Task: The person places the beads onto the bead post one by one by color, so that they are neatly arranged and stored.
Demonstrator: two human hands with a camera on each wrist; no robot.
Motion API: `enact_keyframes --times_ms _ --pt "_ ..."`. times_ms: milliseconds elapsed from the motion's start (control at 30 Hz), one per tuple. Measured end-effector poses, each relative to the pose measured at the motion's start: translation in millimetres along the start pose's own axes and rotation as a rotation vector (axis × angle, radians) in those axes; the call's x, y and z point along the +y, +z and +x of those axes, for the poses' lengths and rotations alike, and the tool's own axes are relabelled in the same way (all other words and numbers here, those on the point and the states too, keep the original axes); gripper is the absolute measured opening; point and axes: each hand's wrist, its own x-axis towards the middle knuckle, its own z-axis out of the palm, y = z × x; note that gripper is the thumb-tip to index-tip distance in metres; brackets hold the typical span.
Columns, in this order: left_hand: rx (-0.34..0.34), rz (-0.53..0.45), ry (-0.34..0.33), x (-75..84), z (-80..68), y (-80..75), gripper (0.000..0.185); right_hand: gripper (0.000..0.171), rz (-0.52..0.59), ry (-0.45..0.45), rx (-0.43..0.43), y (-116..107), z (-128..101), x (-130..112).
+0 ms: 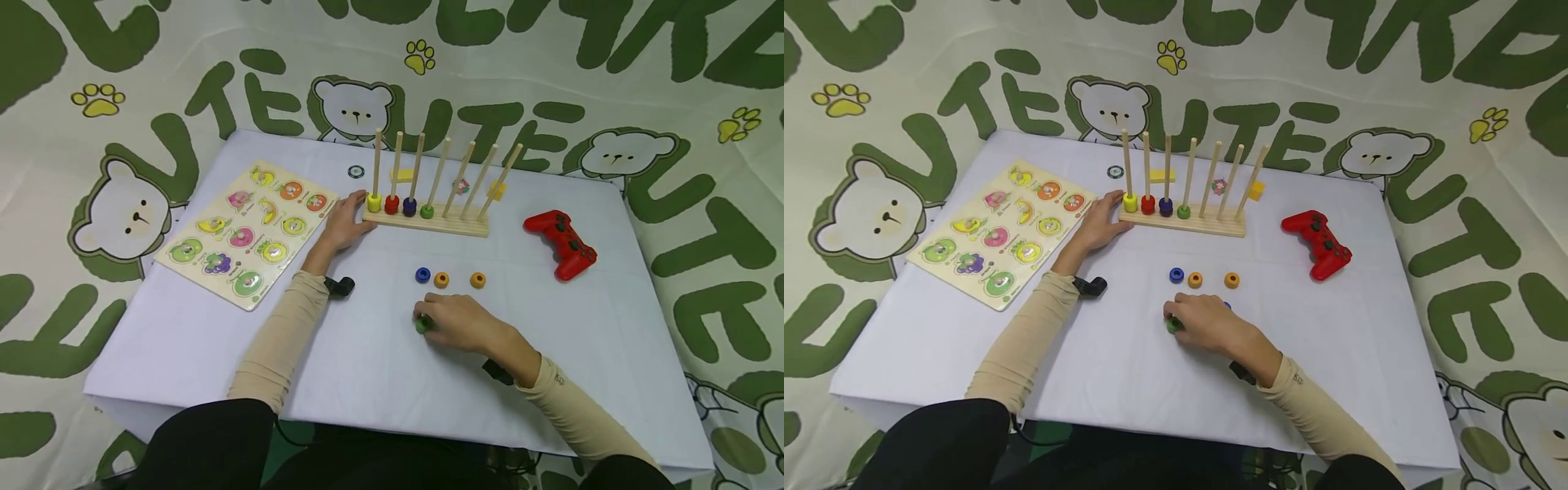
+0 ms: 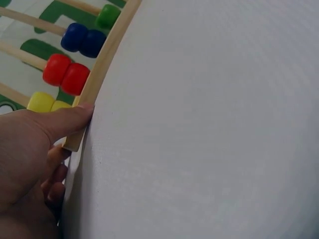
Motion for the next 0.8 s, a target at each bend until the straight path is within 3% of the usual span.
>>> enact_keyframes --times_ms 100,233,367,500,600,800 --pt "0.000 0.004 -0.003 -2.5 -0.1 -0.5 0.083 0.029 0.023 0.023 0.118 -20 3 4" --pt "0.009 0.006 -0.011 -6.5 -2.8 -2.3 0.083 0.037 0.054 0.092 0.356 -61 12 14" --pt "0.015 0.005 -0.015 -9.6 -5.8 -2.9 0.082 0.035 0.083 0.159 0.606 -103 30 26" --pt "0.012 -0.001 0.000 -10.9 -5.0 -1.4 0.082 0.030 0.051 0.156 0.807 -135 53 36" --pt "0.009 -0.003 0.017 -10.2 -3.6 0.2 0.082 0.030 -0.012 0.153 0.860 -149 70 43" --pt "0.006 -0.010 0.039 -2.0 -2.2 1.6 0.083 0.033 -0.058 0.217 0.831 -162 81 49"
